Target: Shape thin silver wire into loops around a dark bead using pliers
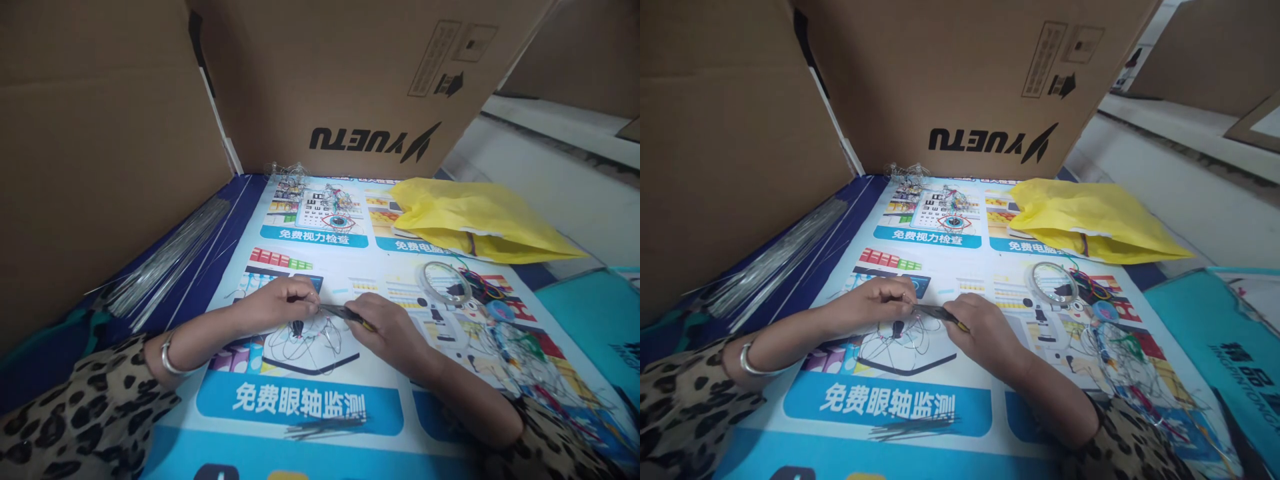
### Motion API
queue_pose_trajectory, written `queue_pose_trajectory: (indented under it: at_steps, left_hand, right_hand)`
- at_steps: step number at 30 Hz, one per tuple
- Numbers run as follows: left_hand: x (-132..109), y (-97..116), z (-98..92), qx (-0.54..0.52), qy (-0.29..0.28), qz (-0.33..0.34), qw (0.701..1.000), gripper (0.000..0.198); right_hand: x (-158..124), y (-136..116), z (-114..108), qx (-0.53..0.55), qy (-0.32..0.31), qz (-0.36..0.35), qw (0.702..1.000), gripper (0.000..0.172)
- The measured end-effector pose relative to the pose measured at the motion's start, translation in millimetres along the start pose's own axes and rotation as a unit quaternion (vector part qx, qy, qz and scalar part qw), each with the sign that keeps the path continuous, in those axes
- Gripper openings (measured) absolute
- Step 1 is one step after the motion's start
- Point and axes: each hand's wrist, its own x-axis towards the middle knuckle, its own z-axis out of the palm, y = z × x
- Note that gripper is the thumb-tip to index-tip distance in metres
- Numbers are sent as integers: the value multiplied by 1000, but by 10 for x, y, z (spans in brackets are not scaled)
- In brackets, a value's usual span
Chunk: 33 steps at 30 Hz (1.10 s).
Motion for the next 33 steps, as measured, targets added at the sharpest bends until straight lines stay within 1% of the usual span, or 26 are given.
queue_pose_trajectory:
  at_steps: [3, 6, 8, 12, 18, 23, 28, 33]
  left_hand:
    - [-3, -3, -9, -12, -16, 0, 1000, 21]
    - [-5, -4, -12, -4, -17, 1, 1000, 22]
    - [-4, 2, -9, 19, -7, 7, 1000, 20]
    - [1, 9, 13, 71, 18, 40, 997, 19]
    - [10, 1, 47, 132, 58, 63, 988, 16]
    - [0, 26, 84, 180, 78, 77, 977, 18]
    - [-6, 29, 133, 204, 89, 87, 971, 18]
    - [-1, 5, 147, 200, 99, 84, 971, 17]
  right_hand:
    - [-5, 10, 6, -1, 6, -6, 1000, 15]
    - [-8, 11, 7, 1, 8, -7, 1000, 16]
    - [-7, 3, 3, 0, 5, -4, 1000, 16]
    - [12, -34, -40, -15, -19, 6, 1000, 15]
    - [41, -114, -213, -31, -40, 30, 998, 13]
    - [9, -199, -280, -123, -19, -1, 992, 14]
    - [-11, -257, -242, -192, -24, -2, 981, 13]
    - [-21, -280, -201, -264, -8, -23, 964, 14]
